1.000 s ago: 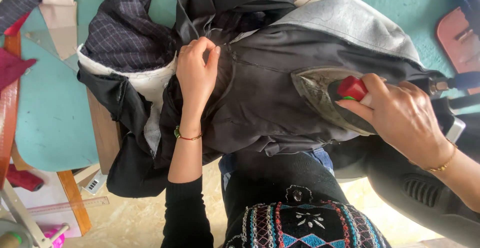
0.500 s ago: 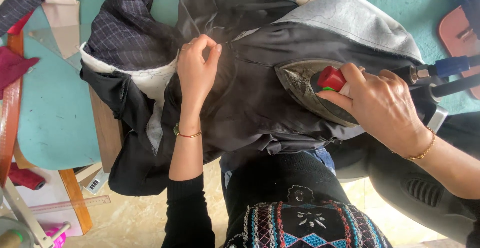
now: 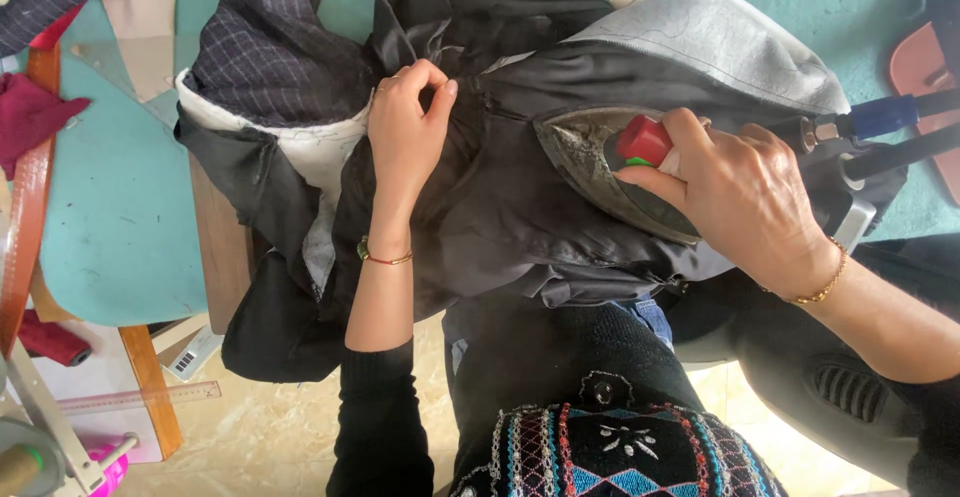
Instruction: Pressing and smoothing a black garment using a steam iron on a work table
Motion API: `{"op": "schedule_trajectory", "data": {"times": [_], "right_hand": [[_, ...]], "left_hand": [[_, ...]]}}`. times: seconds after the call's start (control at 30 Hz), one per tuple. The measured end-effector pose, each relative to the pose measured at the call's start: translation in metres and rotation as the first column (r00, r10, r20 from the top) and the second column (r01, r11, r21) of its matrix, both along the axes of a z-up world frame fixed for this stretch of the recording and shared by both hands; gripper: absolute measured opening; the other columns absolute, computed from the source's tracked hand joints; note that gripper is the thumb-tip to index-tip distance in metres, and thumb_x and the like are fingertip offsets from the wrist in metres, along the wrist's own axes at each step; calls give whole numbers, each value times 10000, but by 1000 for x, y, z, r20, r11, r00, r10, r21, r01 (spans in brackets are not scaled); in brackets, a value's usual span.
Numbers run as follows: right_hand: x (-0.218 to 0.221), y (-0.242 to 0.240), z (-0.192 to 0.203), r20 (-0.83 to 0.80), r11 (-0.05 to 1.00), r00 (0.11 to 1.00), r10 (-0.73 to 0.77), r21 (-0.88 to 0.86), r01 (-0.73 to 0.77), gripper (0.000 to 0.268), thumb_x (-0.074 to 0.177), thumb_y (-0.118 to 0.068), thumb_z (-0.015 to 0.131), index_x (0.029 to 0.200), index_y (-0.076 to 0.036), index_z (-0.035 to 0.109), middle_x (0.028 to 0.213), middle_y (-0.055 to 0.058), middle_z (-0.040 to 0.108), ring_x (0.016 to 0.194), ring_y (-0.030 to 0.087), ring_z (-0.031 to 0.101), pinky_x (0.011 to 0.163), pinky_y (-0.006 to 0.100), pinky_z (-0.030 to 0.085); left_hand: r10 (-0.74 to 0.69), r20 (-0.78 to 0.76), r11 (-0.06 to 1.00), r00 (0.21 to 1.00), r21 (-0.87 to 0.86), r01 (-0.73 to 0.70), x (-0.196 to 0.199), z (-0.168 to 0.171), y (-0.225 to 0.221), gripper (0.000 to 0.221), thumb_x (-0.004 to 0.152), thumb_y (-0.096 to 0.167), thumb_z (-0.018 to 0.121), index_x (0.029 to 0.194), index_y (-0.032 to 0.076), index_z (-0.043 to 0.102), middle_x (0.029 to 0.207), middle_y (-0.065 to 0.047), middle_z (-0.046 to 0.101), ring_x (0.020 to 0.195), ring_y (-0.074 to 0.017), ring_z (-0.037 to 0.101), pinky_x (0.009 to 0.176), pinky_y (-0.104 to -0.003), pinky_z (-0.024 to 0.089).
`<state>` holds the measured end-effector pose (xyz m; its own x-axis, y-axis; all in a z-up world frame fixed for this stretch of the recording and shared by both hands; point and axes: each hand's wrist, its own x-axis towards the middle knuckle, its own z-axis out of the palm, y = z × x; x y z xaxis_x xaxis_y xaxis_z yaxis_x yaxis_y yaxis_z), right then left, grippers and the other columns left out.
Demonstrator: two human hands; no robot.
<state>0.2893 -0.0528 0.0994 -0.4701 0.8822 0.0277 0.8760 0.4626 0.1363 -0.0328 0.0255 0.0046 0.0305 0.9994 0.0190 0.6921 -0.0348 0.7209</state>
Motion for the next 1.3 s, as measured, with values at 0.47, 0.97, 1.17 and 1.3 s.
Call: {"op": "schedule_trajectory", "data": {"times": [0.47,0.97,1.17,1.3], "right_hand": [[-33,22,5,-234,997,970,59,-29,-68,528,1061,-574,697,1046,-76,520,718,-111,652,577,172,638,608,338,522],[25,-13,4,-59,984,995,-86,-162,76,484,1058,-550,678,1051,-79,567,529,-19,538,455,164,575,529,338,506],[10,-5,6,-54,985,995,-82,-158,73,506,1059,-583,653,1038,-85,569,501,-32,503,434,145,548,538,322,498],[-12,9,7,-141,994,990,-2,-111,-14,501,1068,-564,671,1002,-91,521,626,-79,605,565,166,654,606,339,534]], "left_hand": [[-1,2,1000,1000,26,1,0,-3,1,190,974,197,603,801,150,541,776,51,646,761,-226,577,766,-376,461],[-10,-57,997,998,72,14,-2,-16,2,167,957,193,650,826,130,566,818,-10,677,782,-311,593,720,-422,447],[-11,-39,999,999,31,12,-1,-9,0,189,976,194,649,820,135,559,764,6,625,778,-279,580,701,-397,451],[-12,-49,996,999,89,17,-3,-18,3,178,959,194,648,819,133,558,795,-12,648,772,-302,585,724,-418,437]]}}
